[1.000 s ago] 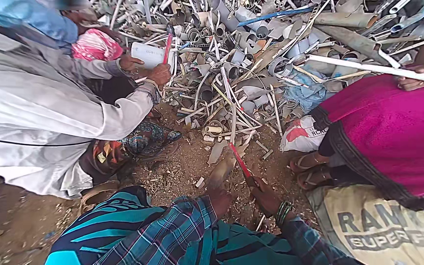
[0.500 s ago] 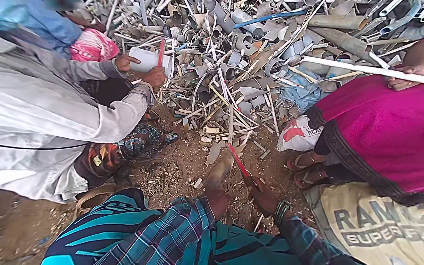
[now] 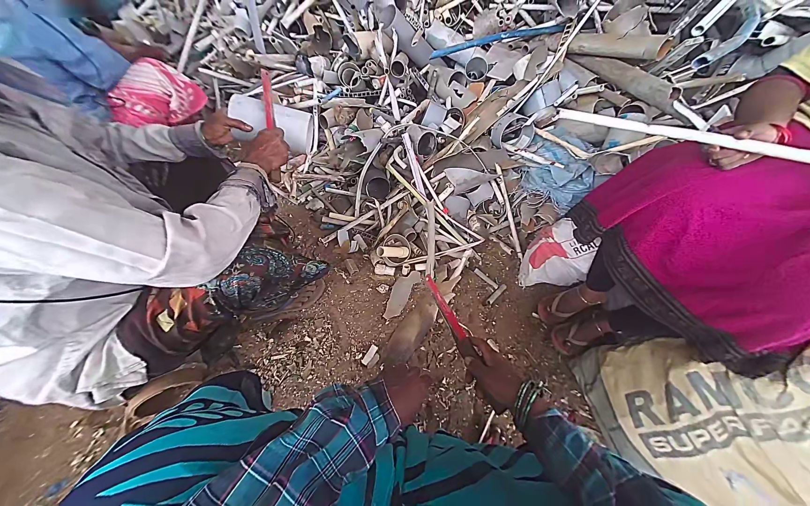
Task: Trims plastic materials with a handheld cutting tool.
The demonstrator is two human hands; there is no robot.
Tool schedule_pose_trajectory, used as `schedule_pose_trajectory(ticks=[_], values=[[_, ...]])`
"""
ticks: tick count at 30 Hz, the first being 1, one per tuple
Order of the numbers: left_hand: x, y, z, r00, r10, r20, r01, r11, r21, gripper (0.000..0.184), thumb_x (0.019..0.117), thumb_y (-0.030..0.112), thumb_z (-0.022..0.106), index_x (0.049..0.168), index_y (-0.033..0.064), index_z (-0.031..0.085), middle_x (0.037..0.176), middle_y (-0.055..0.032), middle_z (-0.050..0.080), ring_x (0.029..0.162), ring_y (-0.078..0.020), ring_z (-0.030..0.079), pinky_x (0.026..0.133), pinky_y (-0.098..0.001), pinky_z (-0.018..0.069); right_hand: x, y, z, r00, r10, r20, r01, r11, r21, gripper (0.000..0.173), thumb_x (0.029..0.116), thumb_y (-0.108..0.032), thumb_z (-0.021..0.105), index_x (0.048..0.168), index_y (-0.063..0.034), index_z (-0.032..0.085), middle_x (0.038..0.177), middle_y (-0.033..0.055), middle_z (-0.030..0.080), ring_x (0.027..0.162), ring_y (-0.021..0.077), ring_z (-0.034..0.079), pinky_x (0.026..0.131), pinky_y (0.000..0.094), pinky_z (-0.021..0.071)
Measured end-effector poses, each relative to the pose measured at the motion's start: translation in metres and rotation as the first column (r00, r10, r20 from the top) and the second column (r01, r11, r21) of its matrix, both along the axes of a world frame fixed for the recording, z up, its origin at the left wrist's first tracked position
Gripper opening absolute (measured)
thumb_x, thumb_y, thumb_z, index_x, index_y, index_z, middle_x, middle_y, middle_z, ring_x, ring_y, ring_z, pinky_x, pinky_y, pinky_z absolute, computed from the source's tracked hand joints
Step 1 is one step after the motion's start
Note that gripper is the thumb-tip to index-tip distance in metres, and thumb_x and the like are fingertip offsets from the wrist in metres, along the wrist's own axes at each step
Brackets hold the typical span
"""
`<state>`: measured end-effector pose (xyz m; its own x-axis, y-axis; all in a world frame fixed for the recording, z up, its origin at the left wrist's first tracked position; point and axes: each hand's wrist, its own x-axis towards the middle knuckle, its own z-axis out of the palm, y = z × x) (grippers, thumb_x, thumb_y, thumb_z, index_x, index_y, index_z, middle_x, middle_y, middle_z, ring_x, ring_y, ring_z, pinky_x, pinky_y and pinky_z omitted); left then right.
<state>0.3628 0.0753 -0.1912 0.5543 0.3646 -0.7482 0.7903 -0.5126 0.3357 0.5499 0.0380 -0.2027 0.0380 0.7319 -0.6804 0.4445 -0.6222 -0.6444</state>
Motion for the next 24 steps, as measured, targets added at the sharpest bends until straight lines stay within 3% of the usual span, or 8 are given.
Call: schedule_pose_trajectory(ticks=[24], values=[[-0.0028, -0.0033, -0.0043, 0.999, -0.007, 0.038, 0.006, 0.999, 0.032, 0.044, 0.1078, 0.013, 0.047, 0.151, 0.0043, 0.046, 0.148, -0.0272, 0.049, 0.135, -0.0470, 0.049, 0.107, -0.0624, 0.0396, 0.0015, -0.0019, -0.0014, 1.000, -0.005, 0.004, 0.005, 1.000, -0.003, 0.050, 0.1120, -0.017, 0.039, 0.159, -0.0084, 0.024, 0.091, 0.0088, 0.060, 0.058, 0.0127, 0.055, 0.058, 0.0293, 0.0498]])
